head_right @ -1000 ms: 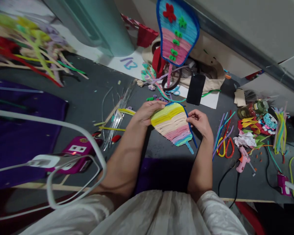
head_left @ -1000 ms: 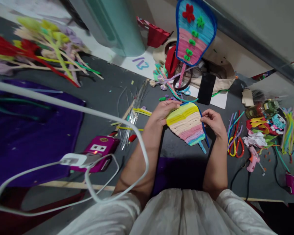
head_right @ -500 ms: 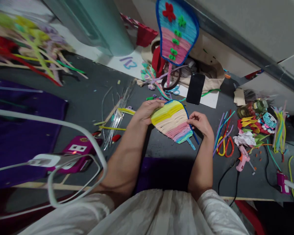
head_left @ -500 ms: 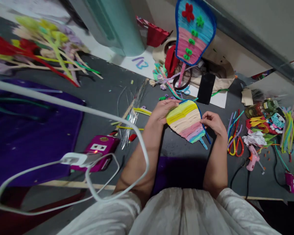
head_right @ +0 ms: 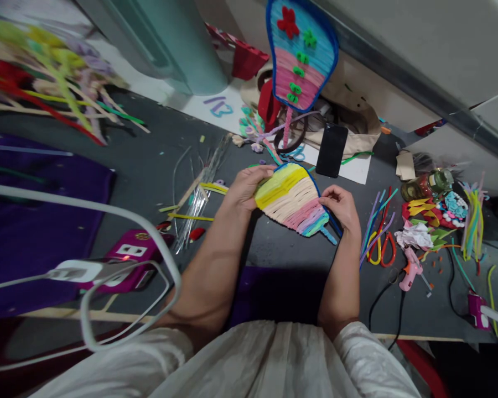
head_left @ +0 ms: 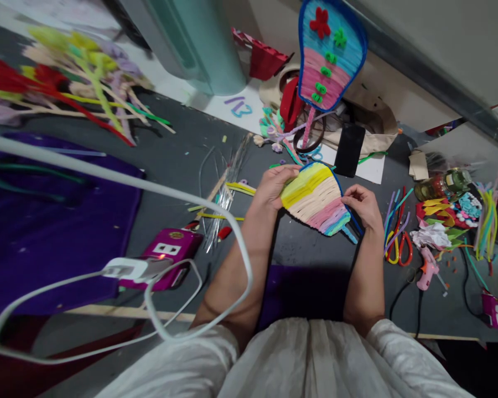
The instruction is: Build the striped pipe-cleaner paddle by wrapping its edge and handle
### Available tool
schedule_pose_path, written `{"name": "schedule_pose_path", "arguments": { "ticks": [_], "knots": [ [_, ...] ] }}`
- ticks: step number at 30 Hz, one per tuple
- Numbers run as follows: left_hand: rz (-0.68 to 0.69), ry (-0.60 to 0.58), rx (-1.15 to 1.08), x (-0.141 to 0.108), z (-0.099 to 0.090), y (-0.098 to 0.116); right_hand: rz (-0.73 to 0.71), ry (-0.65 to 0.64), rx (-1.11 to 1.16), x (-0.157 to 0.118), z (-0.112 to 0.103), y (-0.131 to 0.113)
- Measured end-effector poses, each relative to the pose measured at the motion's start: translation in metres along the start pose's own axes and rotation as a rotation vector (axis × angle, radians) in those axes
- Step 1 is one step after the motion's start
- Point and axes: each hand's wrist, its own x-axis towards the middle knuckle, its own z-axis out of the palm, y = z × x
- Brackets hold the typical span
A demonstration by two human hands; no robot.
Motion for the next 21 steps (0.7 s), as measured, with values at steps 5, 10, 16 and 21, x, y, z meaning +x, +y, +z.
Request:
{"name": "schedule_pose_path", "arguments": {
  "ticks": [5, 10, 16, 21],
  "knots": [
    [0.013, 0.046, -0.011, 0.0, 0.001, 0.002, -0.031, 0.013, -0.035, -0.001, 0.001, -0.005],
    [0.018, 0.079, -0.006, 0.0, 0.003, 0.003, -0.029, -0.007, -0.048, -0.002, -0.001, -0.003],
    [0.029, 0.087, -0.016, -0.001, 0.003, 0.003, -0.059, -0.029, -0.038, -0.003, -0.006, -0.001],
    [0.035, 0.1, -0.042, -0.002, 0.005, 0.005, -0.129, -0.073, -0.068, -0.003, -0.012, 0.003]
  ]
}}
